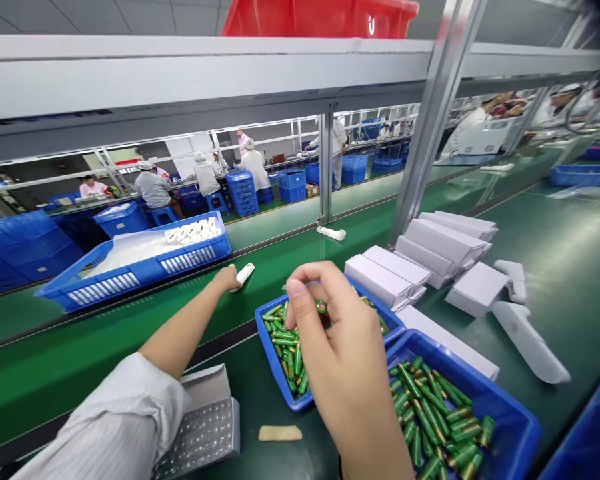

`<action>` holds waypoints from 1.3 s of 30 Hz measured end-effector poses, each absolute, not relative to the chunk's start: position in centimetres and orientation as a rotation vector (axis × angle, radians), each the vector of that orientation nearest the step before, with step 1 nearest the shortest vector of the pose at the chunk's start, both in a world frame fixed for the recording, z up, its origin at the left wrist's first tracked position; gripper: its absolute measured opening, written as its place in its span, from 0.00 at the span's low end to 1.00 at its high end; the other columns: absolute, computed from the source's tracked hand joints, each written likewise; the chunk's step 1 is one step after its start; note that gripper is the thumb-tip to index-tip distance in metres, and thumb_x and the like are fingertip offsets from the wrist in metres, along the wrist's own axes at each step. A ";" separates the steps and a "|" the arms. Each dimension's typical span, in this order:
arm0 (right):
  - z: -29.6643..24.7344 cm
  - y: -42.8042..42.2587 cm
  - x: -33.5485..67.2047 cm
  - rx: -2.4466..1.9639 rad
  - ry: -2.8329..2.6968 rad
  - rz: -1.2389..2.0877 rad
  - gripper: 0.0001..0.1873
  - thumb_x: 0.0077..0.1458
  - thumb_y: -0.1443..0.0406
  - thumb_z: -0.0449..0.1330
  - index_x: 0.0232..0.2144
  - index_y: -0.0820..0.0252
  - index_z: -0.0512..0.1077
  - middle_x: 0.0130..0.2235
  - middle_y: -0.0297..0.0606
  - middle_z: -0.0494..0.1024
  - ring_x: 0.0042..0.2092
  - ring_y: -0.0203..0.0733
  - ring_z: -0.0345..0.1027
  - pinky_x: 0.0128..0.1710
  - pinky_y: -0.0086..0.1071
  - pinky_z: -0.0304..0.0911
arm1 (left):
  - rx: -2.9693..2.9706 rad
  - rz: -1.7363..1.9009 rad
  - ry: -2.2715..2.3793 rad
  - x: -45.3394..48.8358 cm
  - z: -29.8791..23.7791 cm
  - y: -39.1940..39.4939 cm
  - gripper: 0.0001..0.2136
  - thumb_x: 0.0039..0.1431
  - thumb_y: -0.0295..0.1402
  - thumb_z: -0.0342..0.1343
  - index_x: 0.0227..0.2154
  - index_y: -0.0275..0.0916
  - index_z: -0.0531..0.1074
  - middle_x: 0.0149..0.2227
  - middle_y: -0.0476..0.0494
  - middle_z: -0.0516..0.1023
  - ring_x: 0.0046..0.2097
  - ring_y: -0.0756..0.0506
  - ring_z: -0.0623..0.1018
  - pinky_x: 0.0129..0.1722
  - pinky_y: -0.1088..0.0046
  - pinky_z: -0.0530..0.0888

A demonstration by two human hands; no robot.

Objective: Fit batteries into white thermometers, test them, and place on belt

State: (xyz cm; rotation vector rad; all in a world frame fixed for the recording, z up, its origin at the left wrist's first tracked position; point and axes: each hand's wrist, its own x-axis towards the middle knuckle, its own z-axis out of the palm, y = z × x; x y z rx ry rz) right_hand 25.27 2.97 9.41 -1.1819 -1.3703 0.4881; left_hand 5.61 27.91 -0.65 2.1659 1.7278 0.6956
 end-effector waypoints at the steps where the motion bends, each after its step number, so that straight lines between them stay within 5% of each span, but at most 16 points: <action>1: 9.4 3.0 25.0 -1.178 -1.406 0.519 0.08 0.64 0.61 0.49 0.32 0.53 0.64 0.22 0.27 0.67 0.22 0.33 0.59 0.19 0.25 0.45 | 2.131 0.714 1.777 4.8 0.3 27.6 0.12 0.61 0.38 0.54 0.36 0.32 0.71 0.35 0.46 0.75 0.35 0.48 0.76 0.37 0.66 0.74; 5: 9.5 2.7 23.9 -1.148 -1.538 0.558 0.07 0.64 0.62 0.48 0.34 0.53 0.64 0.24 0.28 0.68 0.25 0.35 0.60 0.21 0.25 0.48 | 2.009 0.973 1.807 1.2 4.1 23.6 0.17 0.51 0.35 0.60 0.43 0.34 0.70 0.35 0.44 0.76 0.39 0.42 0.76 0.43 0.62 0.71; 9: 9.9 1.9 22.4 -0.980 -1.677 0.603 0.05 0.63 0.64 0.50 0.33 0.54 0.64 0.27 0.28 0.69 0.29 0.35 0.64 0.26 0.26 0.53 | 1.838 1.419 1.607 -1.3 6.9 14.5 0.22 0.58 0.40 0.50 0.54 0.40 0.61 0.46 0.43 0.74 0.45 0.44 0.74 0.44 0.69 0.71; 14: 10.2 -0.1 19.0 -0.631 -1.949 0.654 0.07 0.63 0.67 0.52 0.30 0.56 0.64 0.28 0.28 0.71 0.30 0.33 0.65 0.30 0.27 0.56 | 0.944 2.016 0.773 -1.5 8.7 2.9 0.15 0.62 0.39 0.47 0.49 0.42 0.69 0.33 0.46 0.69 0.31 0.50 0.70 0.29 0.77 0.72; 17: 9.3 -1.3 15.7 -0.387 -2.113 0.431 0.11 0.64 0.64 0.50 0.28 0.57 0.65 0.25 0.30 0.72 0.27 0.34 0.64 0.29 0.29 0.56 | 0.638 2.091 0.604 -1.3 9.3 -0.7 0.15 0.65 0.33 0.41 0.48 0.40 0.69 0.31 0.46 0.66 0.25 0.54 0.65 0.21 0.82 0.67; 23: 5.9 -2.9 10.2 -0.381 -2.033 -0.074 0.19 0.64 0.69 0.46 0.20 0.58 0.62 0.16 0.30 0.64 0.20 0.35 0.52 0.24 0.34 0.45 | 0.553 2.015 0.451 -1.9 10.1 -3.1 0.14 0.67 0.34 0.39 0.41 0.39 0.71 0.31 0.46 0.65 0.25 0.54 0.64 0.22 0.82 0.68; 27: 6.1 -2.9 10.1 -0.514 -2.076 0.508 0.14 0.61 0.54 0.53 0.28 0.57 0.61 0.24 0.30 0.66 0.24 0.34 0.55 0.23 0.28 0.50 | 0.640 1.987 0.338 -2.3 10.1 -3.8 0.16 0.67 0.36 0.38 0.35 0.37 0.71 0.30 0.46 0.65 0.25 0.55 0.65 0.23 0.83 0.69; 31: 6.8 -2.6 10.4 -0.606 -2.026 1.413 0.15 0.56 0.56 0.57 0.27 0.56 0.55 0.25 0.28 0.59 0.25 0.32 0.53 0.22 0.23 0.51 | 0.682 1.969 0.301 -2.1 10.1 -3.7 0.13 0.67 0.36 0.39 0.41 0.42 0.69 0.31 0.46 0.66 0.25 0.54 0.64 0.22 0.83 0.68; 36: 6.9 -2.0 10.5 -0.597 -1.858 1.475 0.10 0.59 0.58 0.55 0.32 0.57 0.62 0.32 0.33 0.67 0.31 0.34 0.60 0.30 0.26 0.60 | 0.649 2.030 0.346 -2.6 10.0 -3.2 0.13 0.66 0.35 0.40 0.38 0.41 0.69 0.31 0.46 0.66 0.26 0.54 0.66 0.24 0.82 0.68; 39: 7.4 -1.8 11.4 -0.686 -1.690 1.426 0.09 0.61 0.57 0.53 0.38 0.55 0.63 0.34 0.36 0.72 0.25 0.33 0.61 0.25 0.27 0.60 | 0.650 2.054 0.385 -3.1 10.1 -2.9 0.12 0.65 0.35 0.41 0.40 0.42 0.70 0.30 0.47 0.66 0.26 0.53 0.66 0.24 0.81 0.68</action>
